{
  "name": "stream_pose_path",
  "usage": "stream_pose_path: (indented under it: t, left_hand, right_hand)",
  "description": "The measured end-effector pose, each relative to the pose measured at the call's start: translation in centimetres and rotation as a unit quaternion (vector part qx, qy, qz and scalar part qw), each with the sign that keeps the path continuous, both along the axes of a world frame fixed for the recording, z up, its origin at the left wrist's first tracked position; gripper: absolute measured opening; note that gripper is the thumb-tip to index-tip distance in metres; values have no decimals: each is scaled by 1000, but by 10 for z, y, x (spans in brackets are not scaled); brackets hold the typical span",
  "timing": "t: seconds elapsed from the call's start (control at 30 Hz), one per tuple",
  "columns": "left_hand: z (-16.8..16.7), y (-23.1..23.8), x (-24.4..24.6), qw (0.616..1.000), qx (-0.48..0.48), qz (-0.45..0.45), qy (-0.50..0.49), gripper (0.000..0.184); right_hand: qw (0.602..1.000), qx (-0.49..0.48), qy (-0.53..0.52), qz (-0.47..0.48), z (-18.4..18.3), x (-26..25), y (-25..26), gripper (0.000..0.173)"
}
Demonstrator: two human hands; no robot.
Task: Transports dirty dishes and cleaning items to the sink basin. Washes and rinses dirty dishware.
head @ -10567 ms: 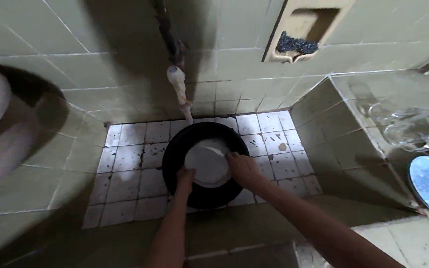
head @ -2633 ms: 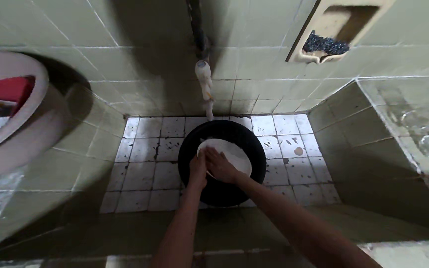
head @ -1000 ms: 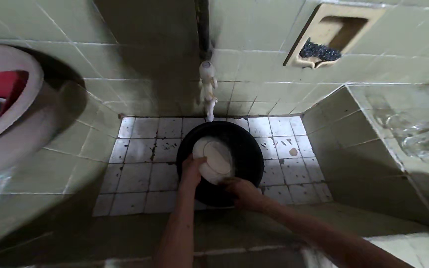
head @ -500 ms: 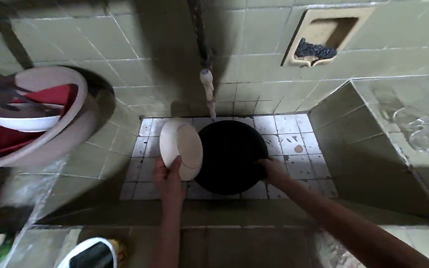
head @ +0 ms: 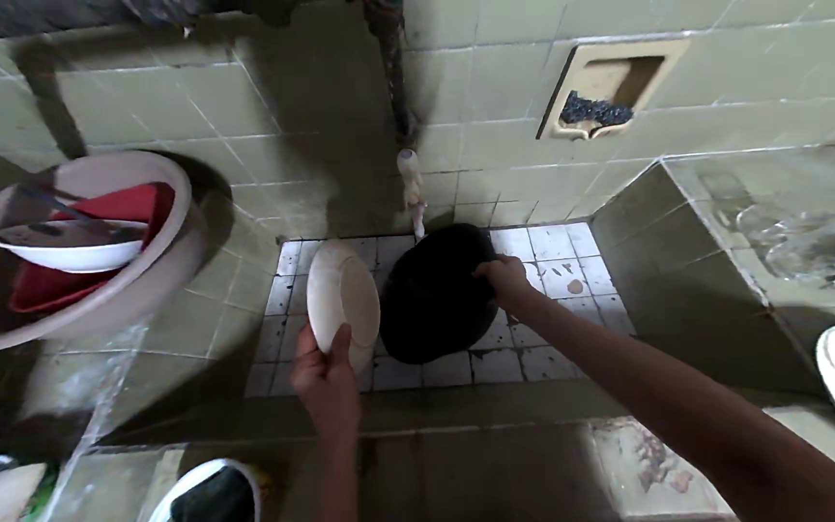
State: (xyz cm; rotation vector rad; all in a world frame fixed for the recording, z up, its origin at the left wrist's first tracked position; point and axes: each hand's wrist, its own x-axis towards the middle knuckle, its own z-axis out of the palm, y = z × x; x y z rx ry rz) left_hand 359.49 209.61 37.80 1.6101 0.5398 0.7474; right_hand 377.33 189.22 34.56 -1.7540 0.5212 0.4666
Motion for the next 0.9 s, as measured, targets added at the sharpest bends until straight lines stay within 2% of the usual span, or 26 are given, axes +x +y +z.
stream_pose_path:
  t: [0.17, 0.37, 0.43, 0.57, 0.73, 0.83, 0.9]
  left_hand:
    - [-7, -2, -10, 1000, -11, -16, 3, 32]
    - [-14, -13, -12, 999, -45, -19, 4, 35]
    - [-15, -18, -12, 999, -49, -20, 4, 34]
    - [-16, -32, -7, 990, -137, -15, -6, 33]
    - [-7, -47, 0, 944, -325, -17, 51, 33]
    - [-3, -59, -1, 929, -360, -65, 52, 36]
    - [-4, -67, 0, 928, -358, -97, 37, 36]
  right_hand:
    - [998, -52, -9, 28, 15, 3, -12, 26]
    - [988, -135, -60, 49, 40, -4, -69, 22]
    - [972, -193, -108, 79, 54, -10, -88, 18]
    - [892, -339, -252, 158, 74, -23, -108, 15]
    - [795, -472, -310, 222, 83, -48, -114, 11]
    - [713, -515, -424, 217, 65, -57, -130, 7]
    - [669, -538, -461, 223, 59, -59, -141, 7]
